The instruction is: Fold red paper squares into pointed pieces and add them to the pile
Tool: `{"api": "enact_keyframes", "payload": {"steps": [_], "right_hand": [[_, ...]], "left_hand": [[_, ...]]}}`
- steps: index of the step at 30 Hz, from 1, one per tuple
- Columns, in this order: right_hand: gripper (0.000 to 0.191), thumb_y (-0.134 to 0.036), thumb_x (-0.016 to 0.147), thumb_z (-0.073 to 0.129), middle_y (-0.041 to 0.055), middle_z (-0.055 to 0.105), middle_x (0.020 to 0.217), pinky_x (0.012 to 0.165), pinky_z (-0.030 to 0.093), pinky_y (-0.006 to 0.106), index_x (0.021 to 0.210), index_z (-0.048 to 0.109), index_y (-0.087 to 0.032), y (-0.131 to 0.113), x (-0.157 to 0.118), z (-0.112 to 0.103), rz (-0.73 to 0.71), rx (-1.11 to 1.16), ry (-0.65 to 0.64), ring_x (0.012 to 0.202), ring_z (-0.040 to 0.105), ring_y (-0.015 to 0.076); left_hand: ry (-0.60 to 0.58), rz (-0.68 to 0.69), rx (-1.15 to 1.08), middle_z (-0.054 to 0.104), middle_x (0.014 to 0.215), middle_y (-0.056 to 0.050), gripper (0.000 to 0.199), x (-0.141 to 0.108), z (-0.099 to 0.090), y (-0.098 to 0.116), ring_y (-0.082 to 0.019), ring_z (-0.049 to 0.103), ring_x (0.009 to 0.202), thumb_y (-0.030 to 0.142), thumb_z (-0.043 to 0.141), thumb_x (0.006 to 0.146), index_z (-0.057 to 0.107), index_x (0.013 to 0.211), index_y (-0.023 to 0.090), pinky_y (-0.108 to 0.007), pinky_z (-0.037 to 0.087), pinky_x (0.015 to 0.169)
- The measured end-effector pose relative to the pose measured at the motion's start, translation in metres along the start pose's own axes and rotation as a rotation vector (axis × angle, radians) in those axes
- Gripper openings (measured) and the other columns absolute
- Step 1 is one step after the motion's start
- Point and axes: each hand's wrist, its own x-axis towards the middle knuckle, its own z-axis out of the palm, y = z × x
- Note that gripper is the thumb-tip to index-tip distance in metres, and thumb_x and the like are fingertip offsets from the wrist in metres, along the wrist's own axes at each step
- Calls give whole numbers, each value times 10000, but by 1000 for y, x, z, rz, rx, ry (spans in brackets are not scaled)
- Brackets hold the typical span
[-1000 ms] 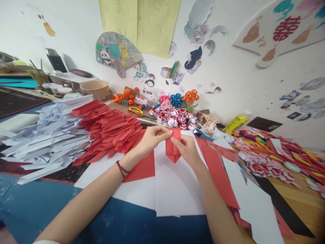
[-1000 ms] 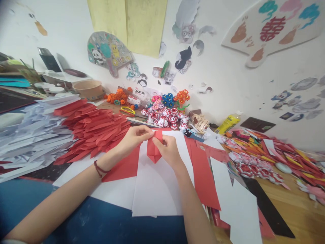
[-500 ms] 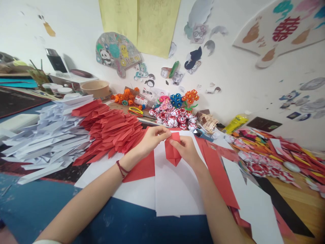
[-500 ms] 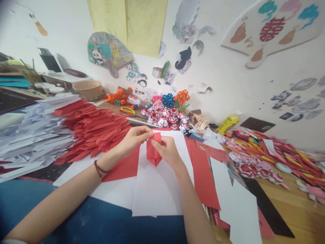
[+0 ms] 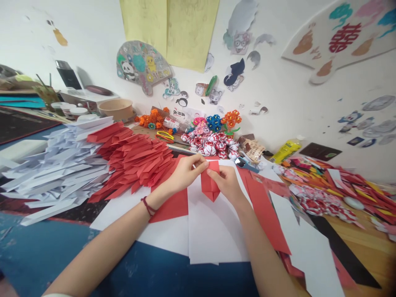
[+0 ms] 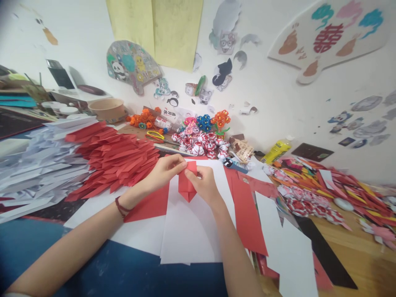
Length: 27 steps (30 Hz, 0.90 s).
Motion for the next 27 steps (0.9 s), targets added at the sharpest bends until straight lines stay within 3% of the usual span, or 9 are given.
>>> {"api": "enact_keyframes", "payload": {"steps": [20, 23, 27], "right_hand": [[315, -375, 795, 581, -29, 448, 556, 492, 303, 228, 579, 549, -148, 1, 2, -1, 17, 30, 148, 533, 370, 95], [309, -387, 801, 578, -29, 456, 566, 483, 291, 228, 604, 556, -150, 2, 3, -3, 48, 57, 110, 531, 371, 95], [356, -414, 801, 591, -40, 412, 552, 468, 248, 227, 571, 493, -162, 1, 3, -5, 65, 27, -46, 518, 334, 86]], "left_hand": [[26, -2, 18, 542, 667, 9, 237, -2, 1, 3, -93, 498, 606, 356, 518, 878, 555, 775, 145, -203, 396, 566], [33, -18, 13, 550, 672, 6, 244, -1, 1, -1, -94, 498, 605, 365, 521, 877, 563, 783, 145, -205, 396, 565], [2, -8, -23, 607, 767, -21, 218, 1, 1, -8, -114, 544, 696, 356, 551, 858, 603, 834, 145, -217, 428, 635]]}}
